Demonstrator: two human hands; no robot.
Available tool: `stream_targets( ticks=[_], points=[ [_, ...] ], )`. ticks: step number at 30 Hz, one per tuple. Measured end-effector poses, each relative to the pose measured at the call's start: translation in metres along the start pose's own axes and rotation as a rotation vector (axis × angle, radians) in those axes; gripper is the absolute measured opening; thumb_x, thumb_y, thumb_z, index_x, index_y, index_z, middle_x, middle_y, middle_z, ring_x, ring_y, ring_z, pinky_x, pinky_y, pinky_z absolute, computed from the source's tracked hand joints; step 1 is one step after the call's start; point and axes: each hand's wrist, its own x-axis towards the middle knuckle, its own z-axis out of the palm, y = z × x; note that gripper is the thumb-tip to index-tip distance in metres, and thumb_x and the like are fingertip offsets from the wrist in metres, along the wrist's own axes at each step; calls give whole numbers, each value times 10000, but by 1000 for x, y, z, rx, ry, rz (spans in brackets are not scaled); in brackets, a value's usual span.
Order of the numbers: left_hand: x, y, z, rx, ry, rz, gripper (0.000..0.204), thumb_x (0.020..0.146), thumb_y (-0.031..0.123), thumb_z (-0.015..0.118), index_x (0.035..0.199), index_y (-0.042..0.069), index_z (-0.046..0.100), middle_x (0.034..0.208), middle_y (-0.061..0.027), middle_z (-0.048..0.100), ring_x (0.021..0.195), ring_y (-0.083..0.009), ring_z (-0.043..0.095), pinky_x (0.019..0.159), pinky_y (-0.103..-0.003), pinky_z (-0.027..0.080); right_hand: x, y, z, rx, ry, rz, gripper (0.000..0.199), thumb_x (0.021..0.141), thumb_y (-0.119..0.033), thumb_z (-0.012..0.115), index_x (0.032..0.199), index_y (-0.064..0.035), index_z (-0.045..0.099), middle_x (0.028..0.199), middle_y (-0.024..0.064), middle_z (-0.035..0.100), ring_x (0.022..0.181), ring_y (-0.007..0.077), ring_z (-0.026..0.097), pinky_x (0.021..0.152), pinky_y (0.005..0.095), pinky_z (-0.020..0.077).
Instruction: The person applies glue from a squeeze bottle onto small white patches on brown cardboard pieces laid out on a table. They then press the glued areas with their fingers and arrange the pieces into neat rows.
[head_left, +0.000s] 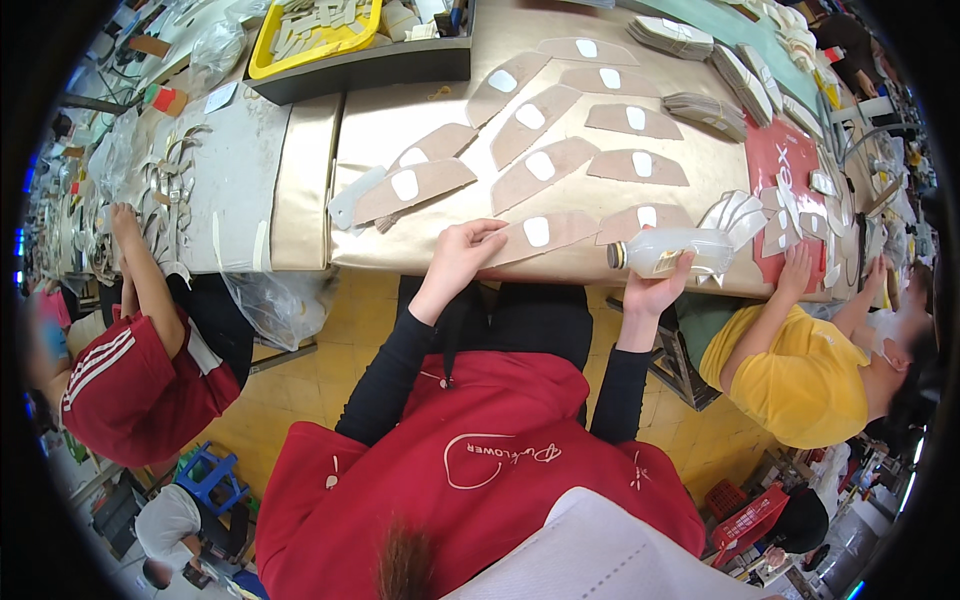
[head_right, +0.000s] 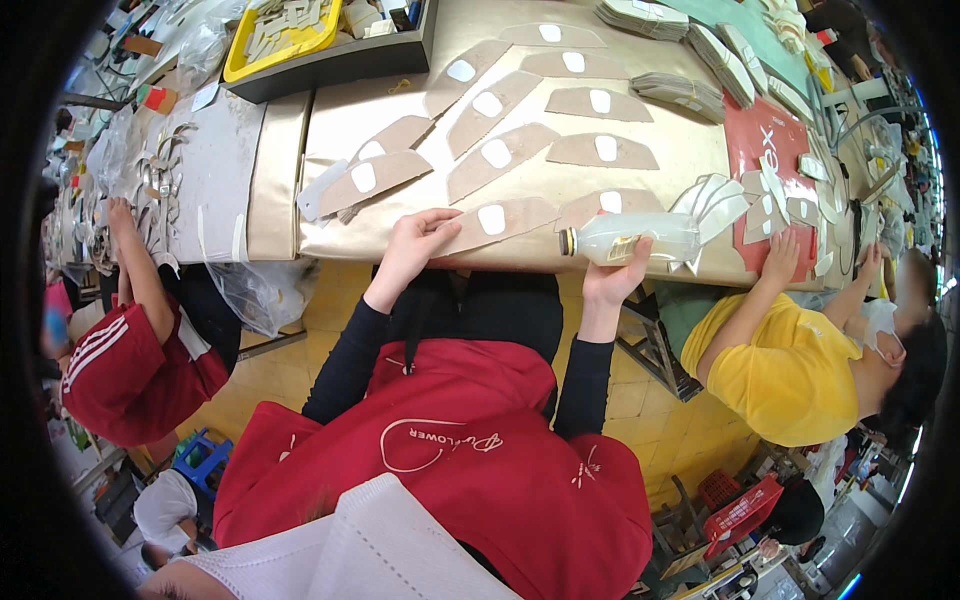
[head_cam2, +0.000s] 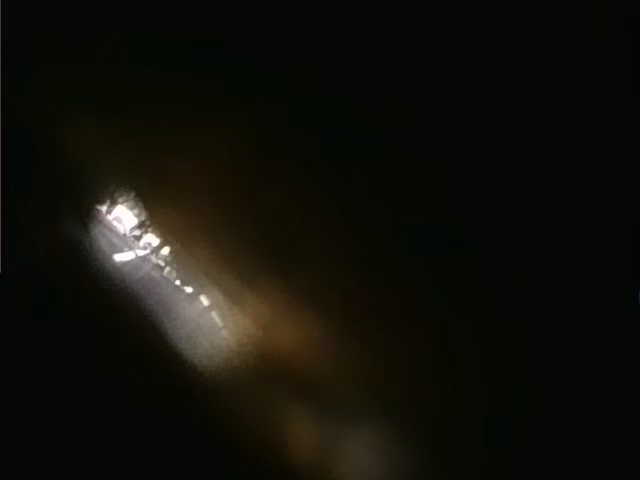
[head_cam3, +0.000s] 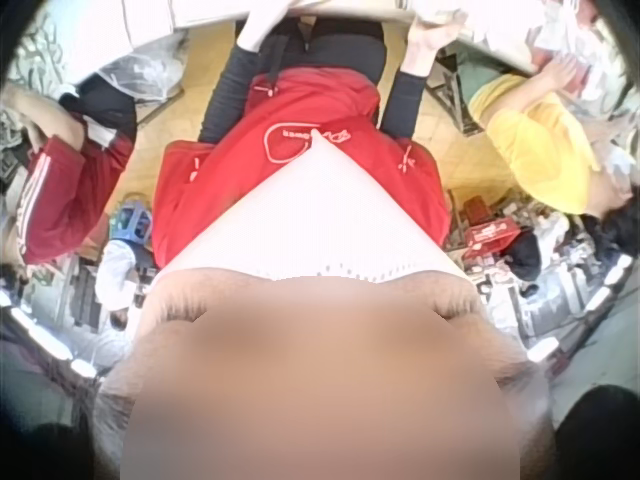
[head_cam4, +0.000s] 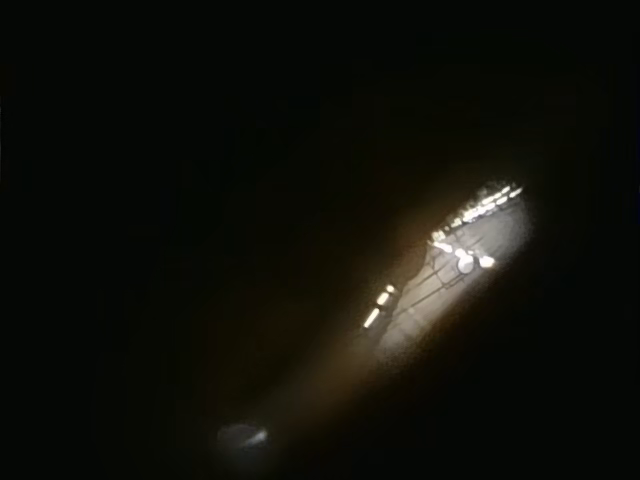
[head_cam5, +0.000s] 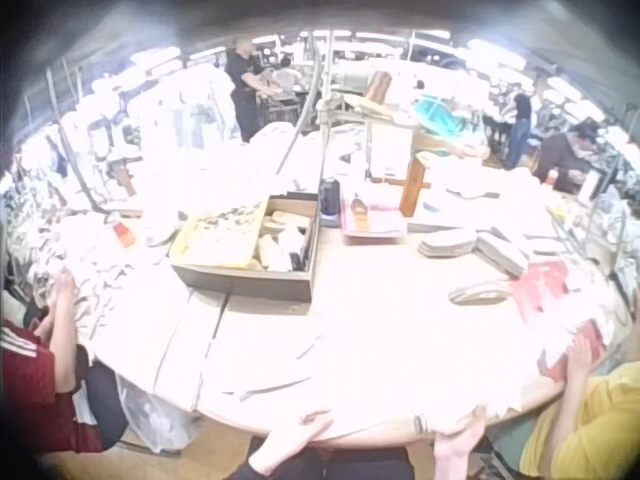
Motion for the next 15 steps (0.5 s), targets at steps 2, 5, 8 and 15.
stream_targets(
  ticks=[2, 5, 8, 15],
  points=[
    [-1, 2, 1, -2, 12, -9, 308, 955, 123, 651, 1196, -69, 658, 980, -75, 726, 876, -59, 621, 772, -207, 499, -4, 4, -8, -17, -40, 29, 634, 958, -492, 601, 1391, -57, 442, 1245, 159, 611, 1126, 326, 623, 963, 442, 503],
    [-5, 7, 6, 66, 59, 14, 274, 950, 105, 650, 1170, -54, 686, 951, -48, 726, 860, -50, 618, 758, -211, 502, -7, 12, -17, -39, -136, 55, 616, 954, -504, 591, 1350, -47, 476, 1180, 178, 642, 1081, 322, 642, 922, 427, 518],
    [-15, 13, 17, 263, 129, 81, 213, 940, 59, 639, 1111, -27, 731, 952, -21, 741, 864, -46, 628, 778, -218, 505, -6, 14, -23, -62, -207, 79, 616, 945, -521, 589, 1319, -39, 499, 1137, 205, 657, 1047, 317, 653, 898, 419, 523],
    [-10, 43, 10, 29, 378, 338, 238, 926, 36, 655, 1150, 8, 731, 1001, -83, 762, 889, -86, 669, 811, -222, 509, -7, 17, -23, -66, -186, 105, 630, 939, -529, 590, 1317, -33, 499, 1126, 231, 657, 1026, 312, 657, 897, 416, 526]
  ],
)
